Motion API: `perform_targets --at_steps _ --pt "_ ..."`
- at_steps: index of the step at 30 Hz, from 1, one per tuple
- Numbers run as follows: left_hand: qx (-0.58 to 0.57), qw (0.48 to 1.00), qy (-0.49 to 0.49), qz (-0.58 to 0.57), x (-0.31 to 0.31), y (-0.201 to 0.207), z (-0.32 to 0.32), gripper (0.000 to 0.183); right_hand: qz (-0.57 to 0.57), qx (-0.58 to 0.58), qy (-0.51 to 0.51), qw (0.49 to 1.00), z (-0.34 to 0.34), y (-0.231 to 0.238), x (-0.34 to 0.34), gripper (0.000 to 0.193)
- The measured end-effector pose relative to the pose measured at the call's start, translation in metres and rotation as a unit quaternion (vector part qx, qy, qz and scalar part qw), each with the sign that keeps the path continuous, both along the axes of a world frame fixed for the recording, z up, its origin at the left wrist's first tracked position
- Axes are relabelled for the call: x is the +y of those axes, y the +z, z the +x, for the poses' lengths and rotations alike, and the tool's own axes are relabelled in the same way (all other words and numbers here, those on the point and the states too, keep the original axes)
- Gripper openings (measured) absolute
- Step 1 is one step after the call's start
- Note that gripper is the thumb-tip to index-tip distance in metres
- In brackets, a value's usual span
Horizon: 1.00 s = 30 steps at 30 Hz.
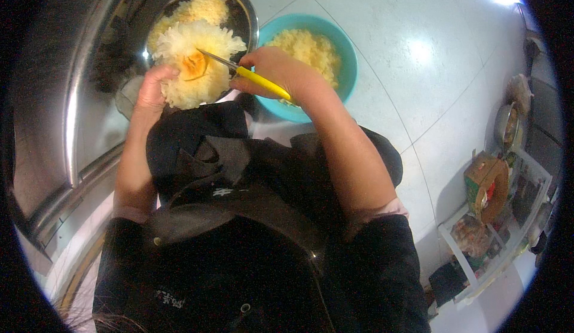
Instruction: The person tears a large piece of white fungus into smaller pieces by hand and places them into a blue bowl. They then use yellow-handled scissors to cut the remaining fungus into smaller pieces, continuing to transfer the cut pieces into the bowl.
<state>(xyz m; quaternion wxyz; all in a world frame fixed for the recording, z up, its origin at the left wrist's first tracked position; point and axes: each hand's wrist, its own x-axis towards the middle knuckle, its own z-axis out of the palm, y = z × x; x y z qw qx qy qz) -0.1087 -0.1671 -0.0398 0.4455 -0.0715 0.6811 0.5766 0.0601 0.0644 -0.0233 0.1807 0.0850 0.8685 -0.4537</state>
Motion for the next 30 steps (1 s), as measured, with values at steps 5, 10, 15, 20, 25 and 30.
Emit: perform_targets --at_steps 5,10,15,20,25,30 --pt "-0.006 1.0 0.028 0.009 0.004 0.004 0.001 0.051 0.009 0.008 -0.008 1.0 0.001 0.0 -0.001 0.039" --pt "-0.041 0.996 0.053 0.057 -0.004 -0.008 -0.009 0.053 -0.02 0.026 -0.013 0.999 0.004 0.004 0.0 0.039" --pt "-0.041 0.996 0.057 0.046 0.002 0.001 0.0 0.048 -0.011 0.02 0.002 1.0 0.005 0.004 0.003 0.037" --pt "-0.063 0.994 0.066 0.063 0.001 -0.005 0.0 0.045 0.003 0.044 0.014 0.999 0.007 -0.003 0.004 0.037" --pt "-0.099 0.991 0.048 0.077 0.001 0.002 0.0 0.055 0.021 0.025 0.009 0.999 0.008 0.001 0.01 0.038" --pt "-0.078 0.996 0.012 0.044 -0.001 -0.002 -0.003 0.05 0.053 0.006 -0.003 0.999 0.009 0.007 0.003 0.037"
